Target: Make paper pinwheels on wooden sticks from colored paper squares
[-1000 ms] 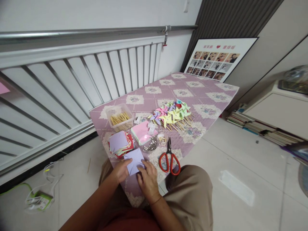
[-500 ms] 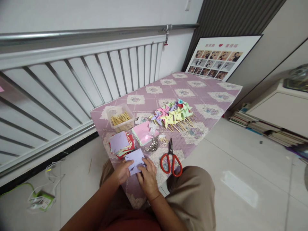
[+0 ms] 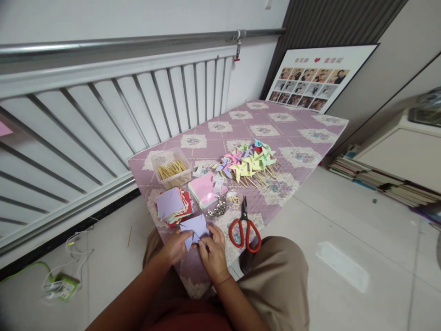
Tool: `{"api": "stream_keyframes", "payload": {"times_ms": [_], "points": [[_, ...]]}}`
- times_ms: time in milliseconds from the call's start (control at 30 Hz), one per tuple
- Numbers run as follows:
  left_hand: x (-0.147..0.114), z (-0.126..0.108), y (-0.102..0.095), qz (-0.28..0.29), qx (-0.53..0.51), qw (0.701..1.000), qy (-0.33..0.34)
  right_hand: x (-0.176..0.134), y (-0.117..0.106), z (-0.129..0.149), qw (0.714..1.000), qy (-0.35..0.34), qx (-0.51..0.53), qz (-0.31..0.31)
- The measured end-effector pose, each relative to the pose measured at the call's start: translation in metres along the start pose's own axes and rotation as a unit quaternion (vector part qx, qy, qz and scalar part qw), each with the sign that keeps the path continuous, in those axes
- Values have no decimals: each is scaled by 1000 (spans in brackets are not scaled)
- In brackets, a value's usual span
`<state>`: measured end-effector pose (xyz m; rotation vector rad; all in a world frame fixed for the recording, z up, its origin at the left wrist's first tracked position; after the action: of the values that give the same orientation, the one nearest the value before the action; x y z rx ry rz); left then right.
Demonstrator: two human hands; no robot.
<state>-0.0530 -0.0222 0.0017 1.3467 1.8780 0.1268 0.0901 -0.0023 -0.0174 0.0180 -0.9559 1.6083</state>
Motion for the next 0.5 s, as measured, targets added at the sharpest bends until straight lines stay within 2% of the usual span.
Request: {"api": "stream_keyframes", "payload": {"times_ms": [267, 500], "points": [[3, 5, -4, -14, 7, 1000, 3, 4, 1, 1, 999, 37, 9, -20], [8, 10, -7, -29, 22, 999, 6, 3, 3, -1, 998, 53, 14, -11]]}}
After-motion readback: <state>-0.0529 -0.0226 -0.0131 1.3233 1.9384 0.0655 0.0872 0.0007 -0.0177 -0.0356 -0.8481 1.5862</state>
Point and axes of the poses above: each hand's wrist, its own x-axis towards the middle knuckle, its own y-axis out of the palm, z = x × y, the point moved 1 cm from there along x, towards the middle knuckle, and after that the axes turned 4 degrees about -z, right-handed, at the moved point
